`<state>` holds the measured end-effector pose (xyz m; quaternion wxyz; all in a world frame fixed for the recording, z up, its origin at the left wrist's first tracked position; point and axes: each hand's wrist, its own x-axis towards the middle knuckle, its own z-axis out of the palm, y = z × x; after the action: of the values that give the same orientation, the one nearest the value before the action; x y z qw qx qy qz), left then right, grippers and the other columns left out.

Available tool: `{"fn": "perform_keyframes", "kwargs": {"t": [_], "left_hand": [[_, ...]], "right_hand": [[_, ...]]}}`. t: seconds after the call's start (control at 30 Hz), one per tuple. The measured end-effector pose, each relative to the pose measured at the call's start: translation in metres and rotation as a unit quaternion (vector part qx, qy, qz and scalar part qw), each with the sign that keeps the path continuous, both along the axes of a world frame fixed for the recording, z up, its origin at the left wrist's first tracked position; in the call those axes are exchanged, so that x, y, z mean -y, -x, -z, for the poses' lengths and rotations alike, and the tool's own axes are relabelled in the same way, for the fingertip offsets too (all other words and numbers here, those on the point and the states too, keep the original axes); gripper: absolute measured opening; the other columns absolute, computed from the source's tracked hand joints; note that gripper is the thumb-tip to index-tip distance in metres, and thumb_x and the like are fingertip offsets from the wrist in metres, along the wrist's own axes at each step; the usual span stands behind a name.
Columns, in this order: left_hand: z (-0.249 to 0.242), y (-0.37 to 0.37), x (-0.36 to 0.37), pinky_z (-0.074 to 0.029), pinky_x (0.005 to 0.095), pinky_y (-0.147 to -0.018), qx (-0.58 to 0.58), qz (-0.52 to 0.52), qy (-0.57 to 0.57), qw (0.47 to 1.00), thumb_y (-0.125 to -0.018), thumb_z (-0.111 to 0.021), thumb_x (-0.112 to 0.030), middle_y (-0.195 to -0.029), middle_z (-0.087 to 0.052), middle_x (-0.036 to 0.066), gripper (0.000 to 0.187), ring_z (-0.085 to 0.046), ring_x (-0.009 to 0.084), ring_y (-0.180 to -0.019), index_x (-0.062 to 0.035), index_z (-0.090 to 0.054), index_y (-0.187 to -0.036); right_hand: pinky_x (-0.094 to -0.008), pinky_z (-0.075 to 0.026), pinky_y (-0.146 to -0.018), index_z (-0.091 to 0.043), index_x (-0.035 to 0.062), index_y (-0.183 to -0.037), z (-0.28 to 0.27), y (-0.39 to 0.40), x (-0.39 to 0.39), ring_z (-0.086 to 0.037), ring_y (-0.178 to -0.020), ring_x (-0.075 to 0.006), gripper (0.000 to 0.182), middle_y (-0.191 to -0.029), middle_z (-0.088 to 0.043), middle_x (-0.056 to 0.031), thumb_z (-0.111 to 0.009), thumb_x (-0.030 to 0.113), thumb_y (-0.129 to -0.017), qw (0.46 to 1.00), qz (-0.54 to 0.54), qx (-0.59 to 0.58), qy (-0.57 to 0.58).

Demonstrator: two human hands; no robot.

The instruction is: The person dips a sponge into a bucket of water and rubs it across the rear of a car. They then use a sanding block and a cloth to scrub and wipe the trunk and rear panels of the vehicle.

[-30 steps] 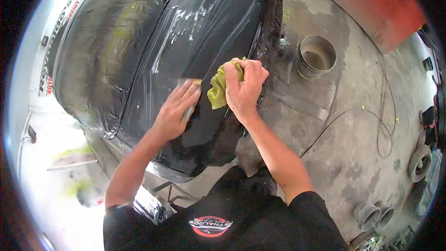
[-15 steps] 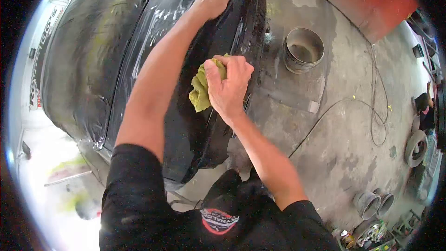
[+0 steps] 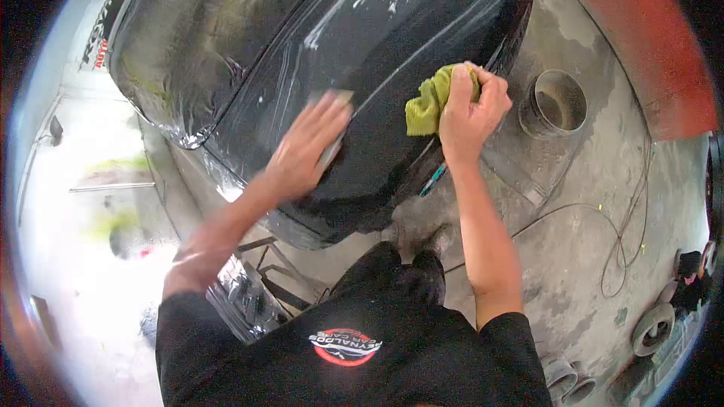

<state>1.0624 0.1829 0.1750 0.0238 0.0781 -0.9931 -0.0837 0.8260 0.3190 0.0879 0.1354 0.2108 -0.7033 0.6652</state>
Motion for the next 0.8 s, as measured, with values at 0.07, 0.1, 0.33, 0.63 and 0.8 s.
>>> {"fn": "perform_keyframes", "kwargs": {"t": [0.07, 0.1, 0.33, 0.63, 0.8], "left_hand": [[0.006, 0.079, 0.018, -0.023, 0.0515, -0.127, -0.056, 0.045, 0.018, 0.997, -0.098, -0.058, -0.009, -0.163, -0.039, 0.021, 0.056, -0.031, 0.0391, -0.154, -0.0009, -0.045, -0.152], [0.014, 0.109, 0.028, -0.025, 0.0513, -0.127, -0.081, 0.068, 0.036, 0.994, -0.099, -0.059, -0.009, -0.162, -0.04, 0.02, 0.055, -0.033, 0.0388, -0.153, -0.0014, -0.046, -0.152], [0.022, 0.071, 0.018, -0.032, 0.0499, -0.124, -0.128, 0.068, 0.033, 0.989, -0.098, -0.06, -0.008, -0.156, -0.049, 0.02, 0.049, -0.041, 0.0377, -0.149, -0.0032, -0.054, -0.146], [0.007, -0.13, 0.034, -0.035, 0.054, -0.122, -0.021, 0.109, -0.025, 0.993, -0.083, -0.074, -0.001, -0.154, -0.053, 0.017, 0.065, -0.043, 0.0354, -0.149, -0.0064, -0.056, -0.145], [0.001, -0.003, 0.055, -0.031, 0.0534, -0.124, -0.05, 0.184, -0.019, 0.981, -0.086, -0.067, -0.001, -0.155, -0.051, 0.019, 0.063, -0.042, 0.0368, -0.149, -0.001, -0.053, -0.147]], "right_hand": [[-0.0438, -0.039, -0.097, -0.069, 0.0062, -0.099, 0.0, 0.001, 0.002, -0.057, -0.102, -0.0314, 0.024, -0.1, -0.066, -0.0109, -0.072, 0.03, -0.095, 1.0, -0.007, 0.008, 0.015], [-0.0443, -0.039, -0.096, -0.069, 0.0062, -0.098, -0.001, 0.002, 0.001, -0.057, -0.102, -0.0321, 0.024, -0.099, -0.066, -0.0114, -0.072, 0.03, -0.095, 1.0, -0.002, -0.001, 0.001], [-0.0485, -0.044, -0.093, -0.072, 0.007, -0.101, -0.006, 0.005, -0.005, -0.059, -0.1, -0.037, 0.034, -0.1, -0.066, -0.0163, -0.067, 0.04, -0.097, 0.996, -0.006, -0.015, -0.086], [-0.052, -0.042, -0.096, -0.075, 0.0128, -0.104, -0.017, -0.02, 0.011, -0.055, -0.11, -0.0379, 0.034, -0.109, -0.068, -0.0097, -0.069, 0.045, -0.095, 0.977, 0.05, -0.073, -0.194], [-0.0518, -0.043, -0.096, -0.076, 0.0121, -0.102, -0.01, -0.013, 0.012, -0.058, -0.105, -0.04, 0.034, -0.104, -0.069, -0.0128, -0.069, 0.044, -0.095, 0.98, 0.043, -0.087, -0.176]]}}
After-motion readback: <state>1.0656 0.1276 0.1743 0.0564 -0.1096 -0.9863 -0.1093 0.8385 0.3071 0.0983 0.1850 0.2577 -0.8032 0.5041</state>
